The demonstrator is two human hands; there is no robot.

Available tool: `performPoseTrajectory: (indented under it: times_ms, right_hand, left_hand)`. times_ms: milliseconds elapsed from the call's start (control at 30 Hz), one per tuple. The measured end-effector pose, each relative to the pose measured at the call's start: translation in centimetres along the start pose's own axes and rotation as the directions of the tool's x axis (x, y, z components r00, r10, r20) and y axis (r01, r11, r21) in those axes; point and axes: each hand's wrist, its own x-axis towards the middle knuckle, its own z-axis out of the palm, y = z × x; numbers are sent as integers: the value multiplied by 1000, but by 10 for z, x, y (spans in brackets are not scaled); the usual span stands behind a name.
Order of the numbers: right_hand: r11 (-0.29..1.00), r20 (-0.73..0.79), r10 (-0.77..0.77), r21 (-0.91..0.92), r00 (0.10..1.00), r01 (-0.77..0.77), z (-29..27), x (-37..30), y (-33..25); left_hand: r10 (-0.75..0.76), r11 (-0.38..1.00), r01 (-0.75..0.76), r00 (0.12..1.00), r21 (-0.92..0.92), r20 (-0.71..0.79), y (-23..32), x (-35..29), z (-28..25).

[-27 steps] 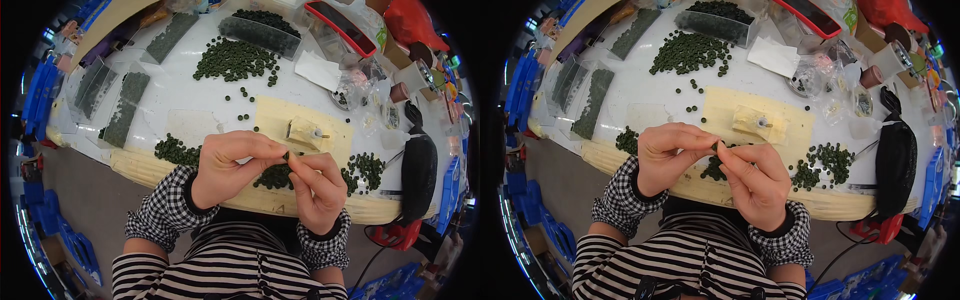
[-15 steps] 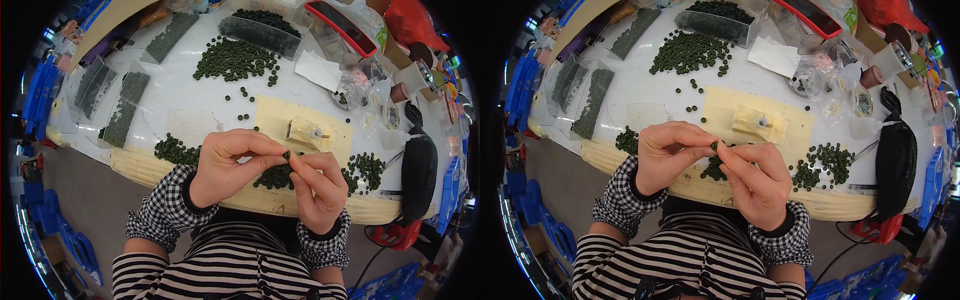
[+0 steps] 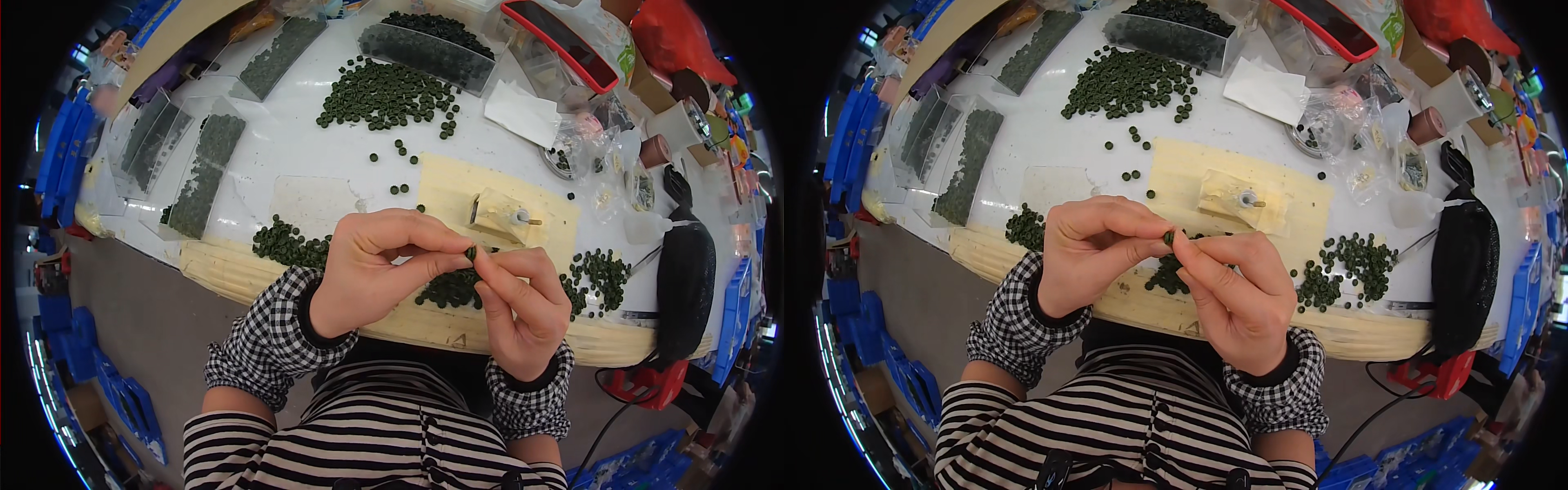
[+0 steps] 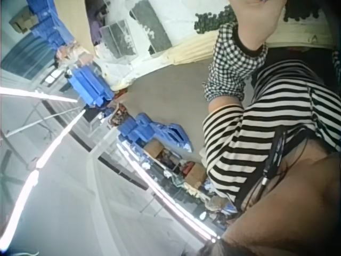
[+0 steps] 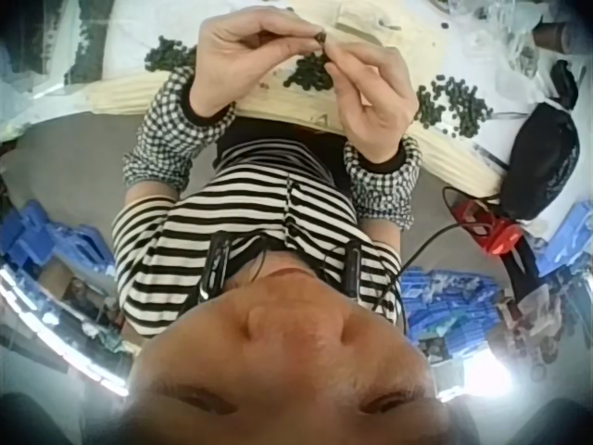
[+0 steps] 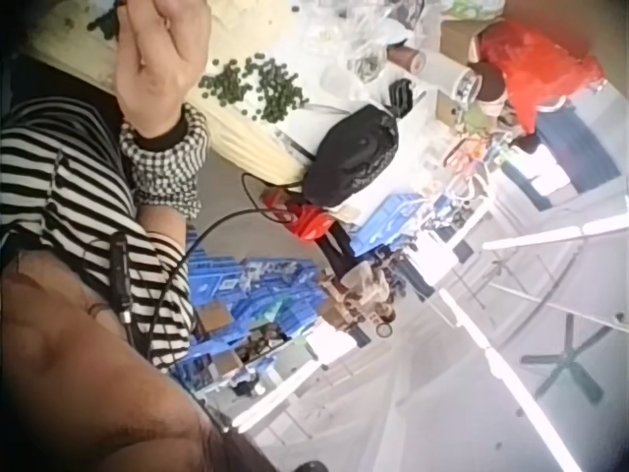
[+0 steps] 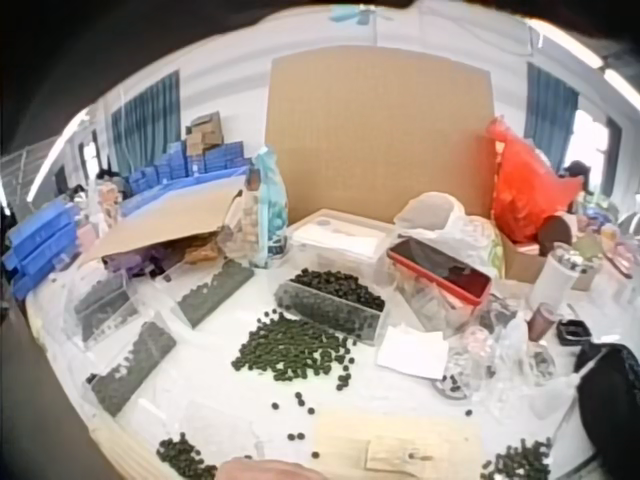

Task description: Assembling small green plastic components into a yellow base plate.

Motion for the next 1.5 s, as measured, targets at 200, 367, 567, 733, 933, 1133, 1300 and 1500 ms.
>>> performPoseTrajectory:
  times_ms: [200, 367, 567, 733, 933, 1133, 1300, 1500]
  right_hand:
    - [1000, 10, 0, 6, 1000, 0, 0, 0, 0]
    - [1000, 8, -13, 1, 1000, 13, 0, 0, 0]
    - [1000, 18, -14, -8, 1000, 14, 0, 1, 0]
    - [1000, 22, -19, -12, 1000, 20, -1, 1, 0]
    - [1000, 22, -23, -15, 1000, 23, 0, 1, 0]
    - [999, 27, -29, -34, 999, 30, -1, 1, 0]
    - [999, 22, -31, -34, 999, 32, -1, 1, 0]
    - [998, 23, -49, -49, 999, 50, -1, 1, 1]
  left_hand:
    - [10, 1000, -10, 1000, 6, -1, -1, -1, 0]
    - [1, 1000, -1, 1000, -12, -7, -1, -1, 0]
    - [-18, 1000, 18, 1000, -21, -7, -1, -2, 0]
    - [-32, 999, 32, 999, -39, -7, -1, -2, 0]
    - [-52, 998, 52, 999, -38, -6, 0, -2, 0]
    - [-53, 998, 53, 999, -47, -12, -1, -2, 0]
    - [-61, 997, 60, 998, -54, -13, -1, -2, 0]
    - [-79, 994, 77, 997, -79, -18, -1, -2, 0]
